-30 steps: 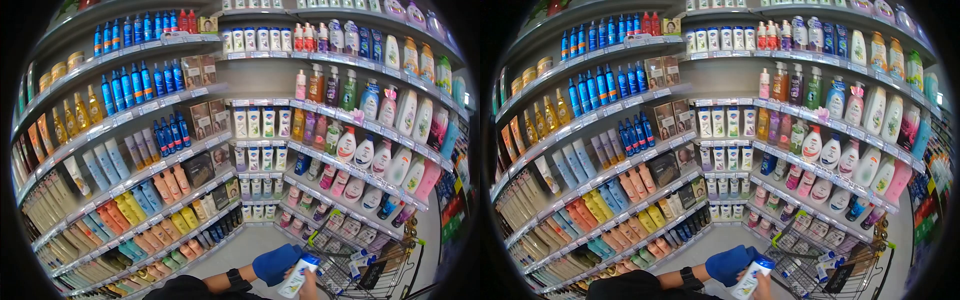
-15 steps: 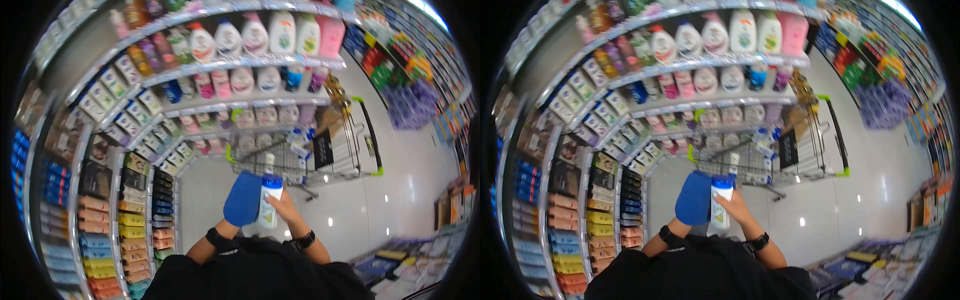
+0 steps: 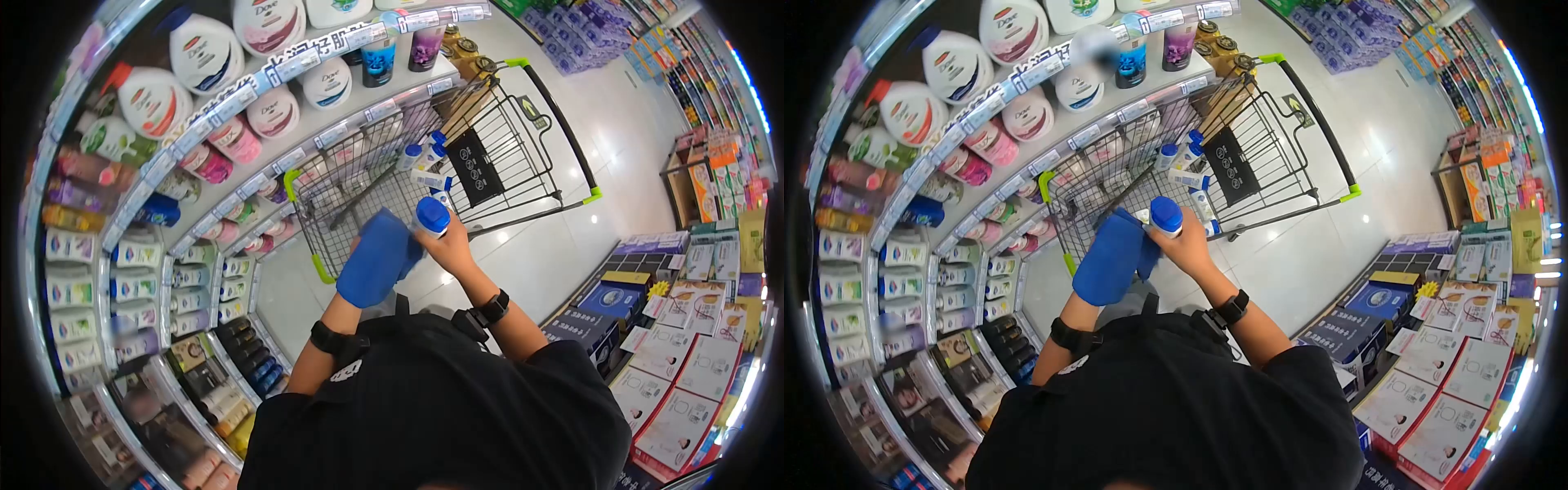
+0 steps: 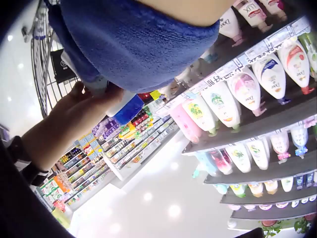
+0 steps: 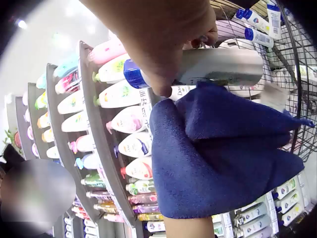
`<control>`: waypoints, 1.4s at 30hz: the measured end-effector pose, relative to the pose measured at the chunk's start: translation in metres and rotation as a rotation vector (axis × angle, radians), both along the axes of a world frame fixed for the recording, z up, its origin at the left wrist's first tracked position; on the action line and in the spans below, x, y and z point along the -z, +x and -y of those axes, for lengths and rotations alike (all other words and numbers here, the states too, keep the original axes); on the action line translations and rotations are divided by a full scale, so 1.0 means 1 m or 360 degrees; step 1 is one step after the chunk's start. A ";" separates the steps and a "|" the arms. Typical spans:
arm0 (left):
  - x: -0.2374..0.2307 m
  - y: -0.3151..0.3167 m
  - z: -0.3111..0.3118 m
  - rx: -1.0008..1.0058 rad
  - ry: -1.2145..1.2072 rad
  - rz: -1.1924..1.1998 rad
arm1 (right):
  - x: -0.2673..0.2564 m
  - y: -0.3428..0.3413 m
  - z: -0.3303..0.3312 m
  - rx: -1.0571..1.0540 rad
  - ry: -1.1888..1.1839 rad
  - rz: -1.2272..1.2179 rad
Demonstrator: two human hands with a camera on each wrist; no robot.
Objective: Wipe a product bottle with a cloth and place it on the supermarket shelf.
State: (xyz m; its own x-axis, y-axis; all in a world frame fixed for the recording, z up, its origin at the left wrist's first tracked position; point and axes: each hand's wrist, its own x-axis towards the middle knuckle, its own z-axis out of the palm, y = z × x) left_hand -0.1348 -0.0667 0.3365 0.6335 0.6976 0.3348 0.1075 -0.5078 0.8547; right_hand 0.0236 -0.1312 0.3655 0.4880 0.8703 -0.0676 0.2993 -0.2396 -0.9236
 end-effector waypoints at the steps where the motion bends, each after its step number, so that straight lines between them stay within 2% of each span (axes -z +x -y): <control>1: -0.006 0.004 -0.017 0.0071 0.0048 -0.0081 | 0.006 0.002 -0.017 0.0029 0.0018 0.0045; 3: -0.023 0.006 -0.039 0.0332 0.0736 -0.0657 | 0.024 0.004 -0.028 0.0030 0.0069 0.0134; 4: -0.015 0.010 -0.042 0.0352 0.0423 -0.0574 | 0.032 0.009 -0.030 -0.0088 0.0132 0.0151; 6: 0.010 0.021 -0.045 0.0366 -0.0193 -0.0421 | 0.045 0.010 -0.038 -0.0069 0.0042 0.0113; 9: 0.037 0.041 -0.042 0.0171 -0.0929 -0.0249 | 0.078 0.015 -0.046 -0.0064 -0.0156 0.0086; 10: 0.044 0.047 -0.045 0.0128 -0.1089 -0.0230 | 0.086 0.018 -0.049 -0.0095 -0.0248 0.0105; 12: 0.054 0.058 -0.052 0.0117 -0.1167 -0.0272 | 0.104 0.027 -0.056 -0.0154 -0.0312 0.0104; 13: 0.058 0.063 -0.058 0.0151 -0.1093 -0.0334 | 0.112 0.034 -0.060 -0.0180 -0.0382 0.0112; 18: 0.062 0.089 -0.090 0.0491 0.0306 -0.0887 | 0.134 0.065 -0.094 -0.0220 -0.0583 -0.0017; 20: 0.067 0.103 -0.100 0.0515 0.0492 -0.1000 | 0.146 0.078 -0.107 -0.0275 -0.0672 0.0046; 21: 0.071 0.111 -0.105 0.0508 0.0533 -0.1041 | 0.153 0.085 -0.114 -0.0313 -0.0710 0.0088; 24: 0.085 0.135 -0.116 0.0350 -0.0084 -0.1108 | 0.179 0.097 -0.125 -0.0308 -0.0594 0.0183; 27: 0.086 0.155 -0.121 0.0435 -0.0257 -0.1352 | 0.207 0.104 -0.127 -0.0297 -0.0651 0.0224; 29: 0.132 0.161 -0.111 0.0290 -0.0134 -0.1158 | 0.214 0.111 -0.133 -0.0327 -0.0727 0.0241; 30: 0.135 0.166 -0.113 0.0221 -0.0062 -0.1065 | 0.216 0.113 -0.134 -0.0347 -0.0763 0.0240; 36: 0.153 0.180 -0.122 0.0616 0.0244 -0.1472 | 0.249 0.129 -0.138 -0.0507 -0.0788 0.0351; 39: 0.171 0.185 -0.133 0.0483 0.0206 -0.1361 | 0.276 0.138 -0.150 -0.0523 -0.0690 0.0316; 40: 0.174 0.186 -0.135 0.0338 0.0473 -0.1287 | 0.278 0.141 -0.155 -0.0502 -0.0655 0.0300; 42: 0.185 0.194 -0.146 0.0420 0.0402 -0.1445 | 0.286 0.146 -0.165 -0.0464 -0.0501 0.0315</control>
